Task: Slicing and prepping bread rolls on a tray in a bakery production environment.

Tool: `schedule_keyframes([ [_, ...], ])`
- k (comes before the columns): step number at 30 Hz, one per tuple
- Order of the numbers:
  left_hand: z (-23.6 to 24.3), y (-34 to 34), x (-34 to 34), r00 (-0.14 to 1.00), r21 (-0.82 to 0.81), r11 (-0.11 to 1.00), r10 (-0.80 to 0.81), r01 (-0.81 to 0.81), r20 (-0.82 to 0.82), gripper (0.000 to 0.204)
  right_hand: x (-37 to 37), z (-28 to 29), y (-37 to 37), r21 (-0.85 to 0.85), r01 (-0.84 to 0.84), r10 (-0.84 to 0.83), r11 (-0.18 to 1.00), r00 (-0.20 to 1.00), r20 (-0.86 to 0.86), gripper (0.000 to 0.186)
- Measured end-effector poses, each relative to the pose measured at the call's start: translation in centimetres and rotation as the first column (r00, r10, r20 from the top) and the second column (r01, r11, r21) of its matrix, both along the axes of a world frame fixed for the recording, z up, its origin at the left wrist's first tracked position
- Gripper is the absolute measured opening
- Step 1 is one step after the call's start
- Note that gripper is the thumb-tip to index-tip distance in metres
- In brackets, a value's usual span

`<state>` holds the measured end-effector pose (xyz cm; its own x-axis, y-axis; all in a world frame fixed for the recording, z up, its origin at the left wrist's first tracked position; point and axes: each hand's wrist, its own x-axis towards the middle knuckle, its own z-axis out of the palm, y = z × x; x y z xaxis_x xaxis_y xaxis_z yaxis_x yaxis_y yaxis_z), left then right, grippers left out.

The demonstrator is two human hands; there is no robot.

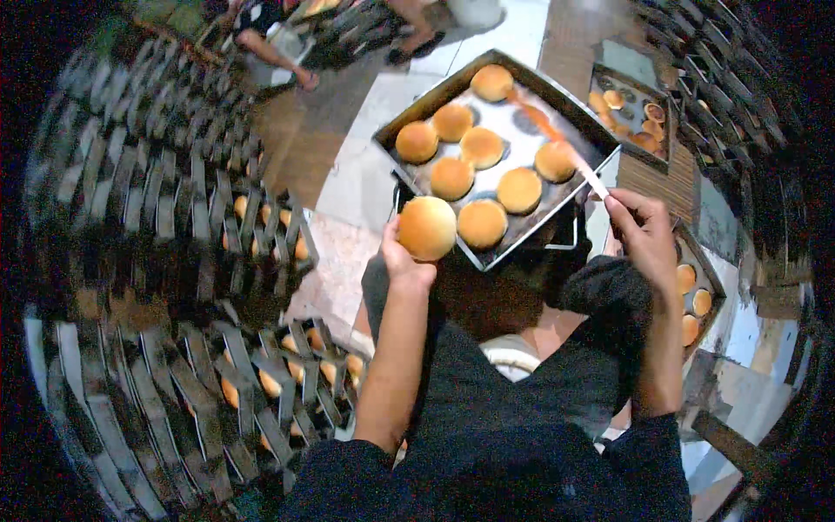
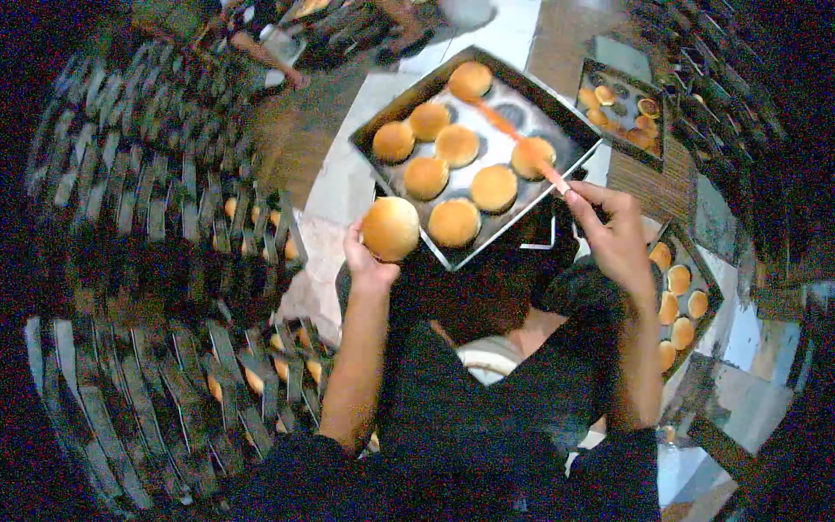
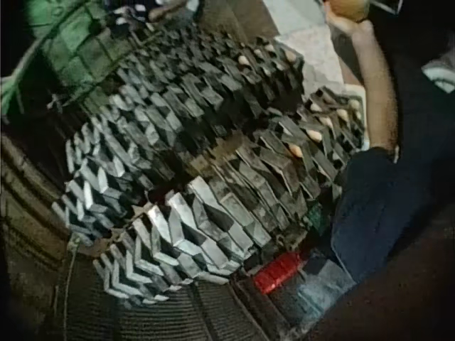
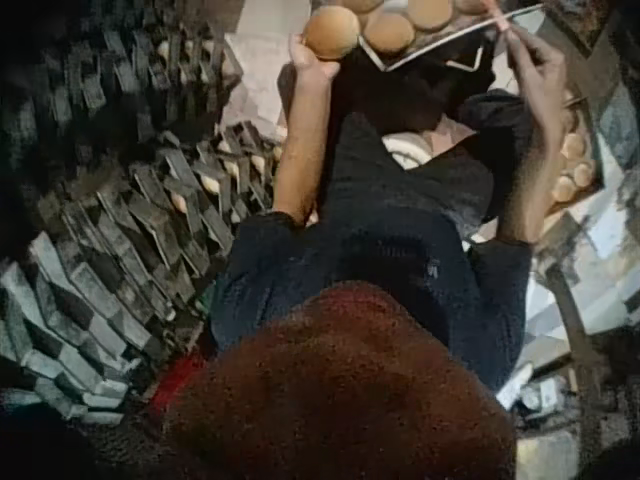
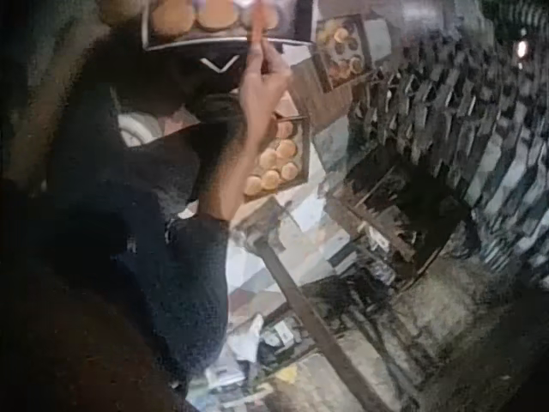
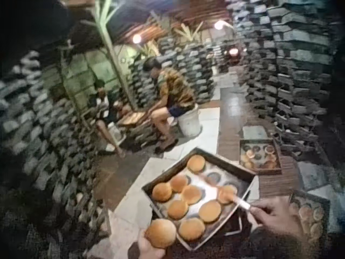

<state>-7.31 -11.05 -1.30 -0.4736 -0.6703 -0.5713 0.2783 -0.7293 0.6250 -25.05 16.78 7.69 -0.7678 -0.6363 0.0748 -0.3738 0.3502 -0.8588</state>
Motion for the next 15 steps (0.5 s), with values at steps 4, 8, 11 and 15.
schedule_keyframes([
  [4, -2.4, 1.2, -10.0, 0.973, -0.123, 0.97, -0.22, 0.21, -0.075, 0.034, -2.7, -9.0, 1.3, -0.276, 0.497, -0.387, 0.823, 0.845, 0.368, 0.024],
  [8, -3.0, -1.1, -20.4, 0.91, -0.32, 0.855, -0.356, 0.409, 0.211, 0.036, -3.7, -8.4, 0.8, -0.31, 0.481, -0.39, 0.82, 0.866, 0.312, 0.021],
  [11, -4.9, -10.5, -26.9, 0.741, -0.655, 0.463, -0.006, 0.597, 0.671, 0.062, -5.2, -9.3, -0.8, -0.37, 0.49, -0.323, 0.789, 0.844, 0.429, 0.022],
  [15, -7.7, -19.4, -33.9, 0.547, -0.523, 0.506, 0.114, 0.686, 0.829, 0.064, -5.4, -8.2, -2.7, -0.384, 0.447, -0.256, 0.808, 0.854, 0.453, 0.024],
])
